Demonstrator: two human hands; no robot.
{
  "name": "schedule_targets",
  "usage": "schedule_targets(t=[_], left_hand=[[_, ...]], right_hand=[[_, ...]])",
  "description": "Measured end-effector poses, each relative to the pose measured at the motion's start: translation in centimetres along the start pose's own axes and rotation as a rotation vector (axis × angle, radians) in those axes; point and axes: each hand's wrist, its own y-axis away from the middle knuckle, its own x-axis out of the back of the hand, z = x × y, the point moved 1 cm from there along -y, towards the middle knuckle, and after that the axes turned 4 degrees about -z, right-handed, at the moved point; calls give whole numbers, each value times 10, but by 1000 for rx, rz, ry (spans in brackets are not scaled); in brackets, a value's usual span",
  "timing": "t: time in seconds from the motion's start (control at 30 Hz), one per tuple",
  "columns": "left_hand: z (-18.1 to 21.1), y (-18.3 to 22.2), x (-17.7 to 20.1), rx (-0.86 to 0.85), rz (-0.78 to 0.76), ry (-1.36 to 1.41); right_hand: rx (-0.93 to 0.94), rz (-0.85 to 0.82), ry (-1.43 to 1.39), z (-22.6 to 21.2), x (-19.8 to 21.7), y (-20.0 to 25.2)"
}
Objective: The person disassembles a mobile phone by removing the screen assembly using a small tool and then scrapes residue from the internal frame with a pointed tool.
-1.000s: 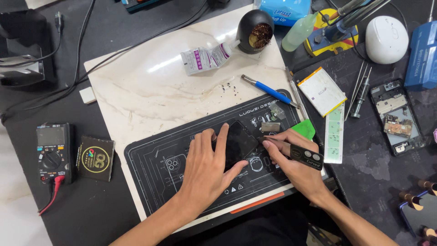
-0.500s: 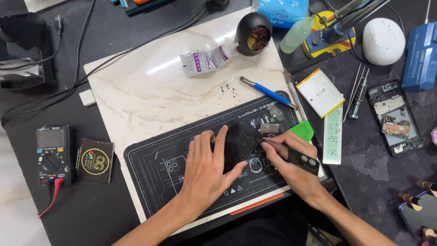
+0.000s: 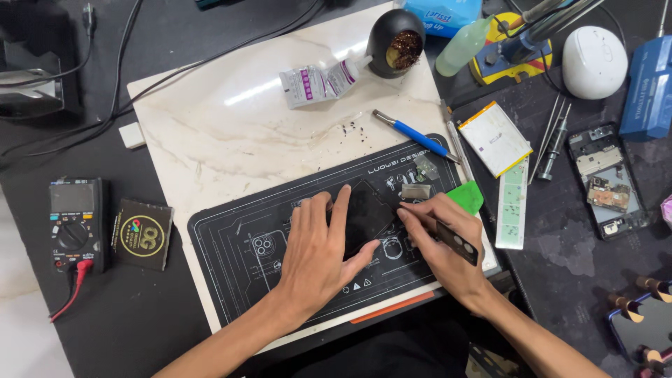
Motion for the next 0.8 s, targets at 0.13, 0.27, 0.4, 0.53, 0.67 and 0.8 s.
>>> schedule_targets(t=[0.13, 0.27, 0.4, 0.53, 0.67, 0.8], left_hand=[[2, -1, 3, -16, 29, -14], [0, -2, 3, -42, 25, -42], [-1, 1, 2, -28, -3, -20], [0, -1, 5, -35, 10, -17], [-2, -1, 2, -34, 5, -20], [-1, 1, 2, -37, 25, -26]], right_hand=[[-68, -13, 9, -4, 4, 0], [-24, -32, -13, -5, 1, -6], [-6, -41, -44, -1, -1, -2], [-9, -14, 166, -6, 2, -6], [52, -19, 84, -5, -1, -9], [14, -16, 131, -4, 2, -5]])
